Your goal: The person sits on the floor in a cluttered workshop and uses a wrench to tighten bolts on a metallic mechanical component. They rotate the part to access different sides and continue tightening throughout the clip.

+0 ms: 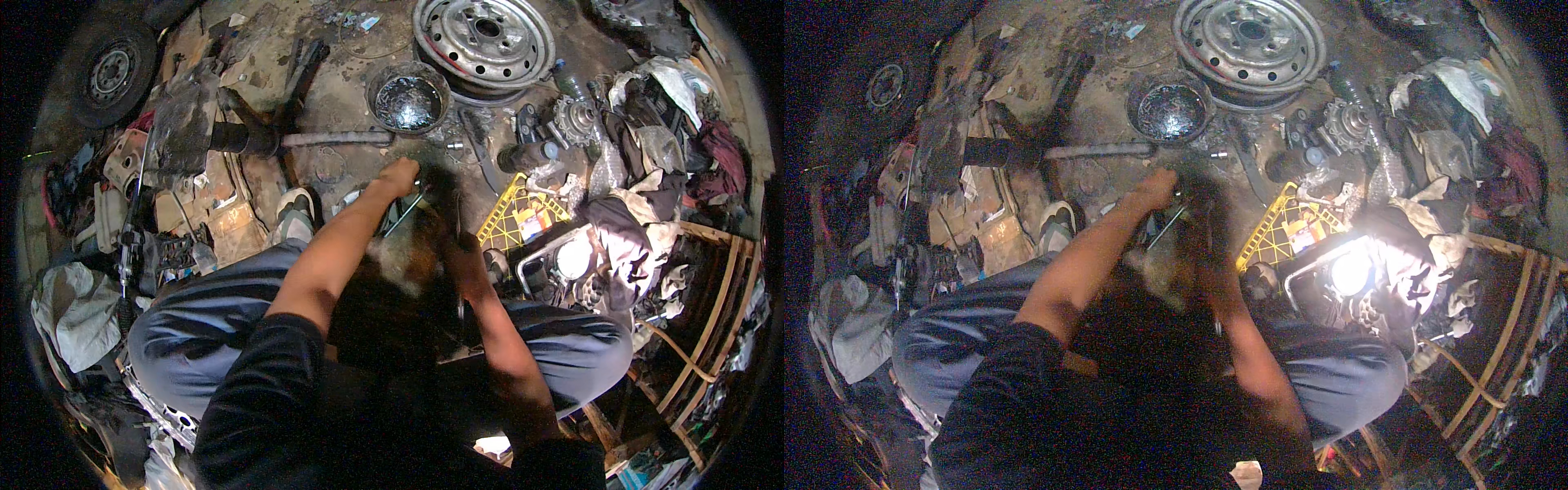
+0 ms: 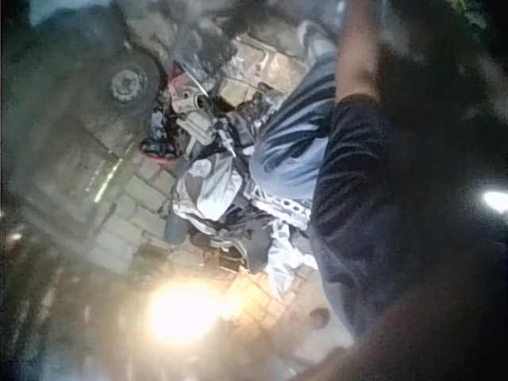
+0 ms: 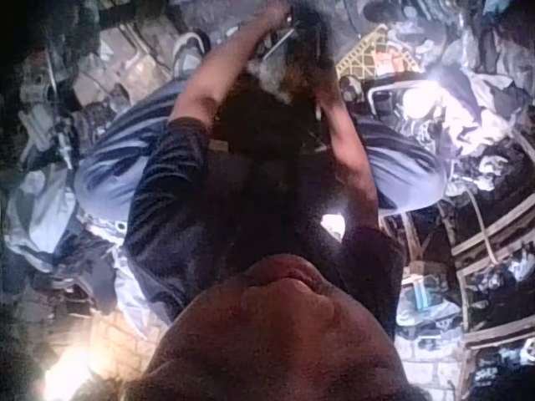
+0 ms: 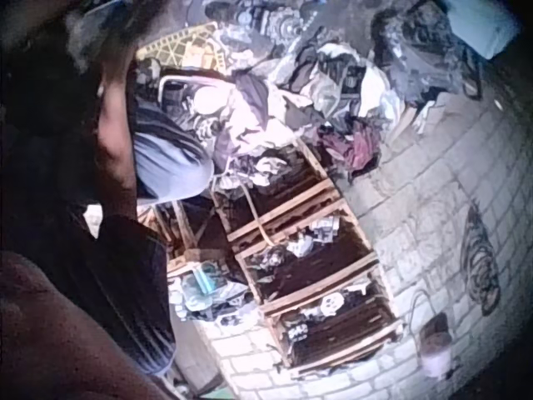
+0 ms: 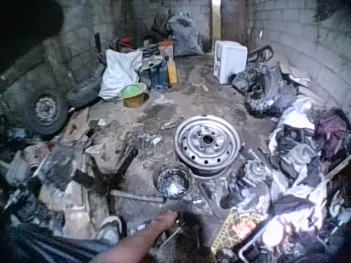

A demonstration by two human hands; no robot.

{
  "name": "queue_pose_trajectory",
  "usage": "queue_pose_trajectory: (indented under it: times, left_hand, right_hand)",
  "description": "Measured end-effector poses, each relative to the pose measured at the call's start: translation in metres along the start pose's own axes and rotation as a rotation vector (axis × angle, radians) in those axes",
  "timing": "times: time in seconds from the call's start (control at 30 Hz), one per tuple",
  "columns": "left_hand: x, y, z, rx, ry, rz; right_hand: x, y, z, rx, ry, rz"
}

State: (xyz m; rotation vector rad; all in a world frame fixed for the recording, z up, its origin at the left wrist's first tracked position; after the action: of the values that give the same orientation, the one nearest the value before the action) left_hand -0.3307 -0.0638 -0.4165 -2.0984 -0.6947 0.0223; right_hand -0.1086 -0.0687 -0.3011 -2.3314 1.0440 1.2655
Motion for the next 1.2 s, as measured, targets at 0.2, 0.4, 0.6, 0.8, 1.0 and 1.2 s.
queue_pose_trajectory:
  times: [0.2, 0.4, 0.6, 0.8, 1.0, 1.2]
  left_hand:
    - [-0.012, -0.072, -0.078, -0.037, 0.108, -1.021]
    - [-0.021, -0.108, -0.156, 0.132, 0.209, -1.448]
    - [0.003, -0.11, -0.211, 0.072, 0.342, -1.692]
    - [0.008, -0.119, -0.245, 0.066, 0.395, -1.714]
    - [0.008, -0.131, -0.262, 0.134, 0.408, -1.693]
    - [0.021, -0.134, -0.269, 0.054, 0.445, -1.66]
  right_hand:
    - [-0.023, 0.012, 0.004, 0.163, -0.709, -0.353]
    - [-0.074, 0.027, -0.014, -0.014, -0.387, -0.029]
    - [-0.116, 0.045, -0.037, -0.102, -0.44, 0.009]
    - [-0.132, 0.065, -0.063, -0.148, -0.607, -0.045]
    - [-0.13, 0.058, -0.079, -0.176, -0.533, -0.005]
    - [-0.125, 0.052, -0.085, -0.187, -0.59, -0.057]
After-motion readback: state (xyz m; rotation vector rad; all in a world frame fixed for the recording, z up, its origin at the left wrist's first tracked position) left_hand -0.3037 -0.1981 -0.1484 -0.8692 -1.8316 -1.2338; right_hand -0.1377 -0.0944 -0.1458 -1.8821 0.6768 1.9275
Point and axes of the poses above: each hand's wrist, its own z-axis towards the middle knuckle, its own y-axis out of the palm, x = y × z, the point moved 4 cm from there along z, towards the middle knuckle, and after that the axes turned 5 degrees about z, right-handed, at the moved point
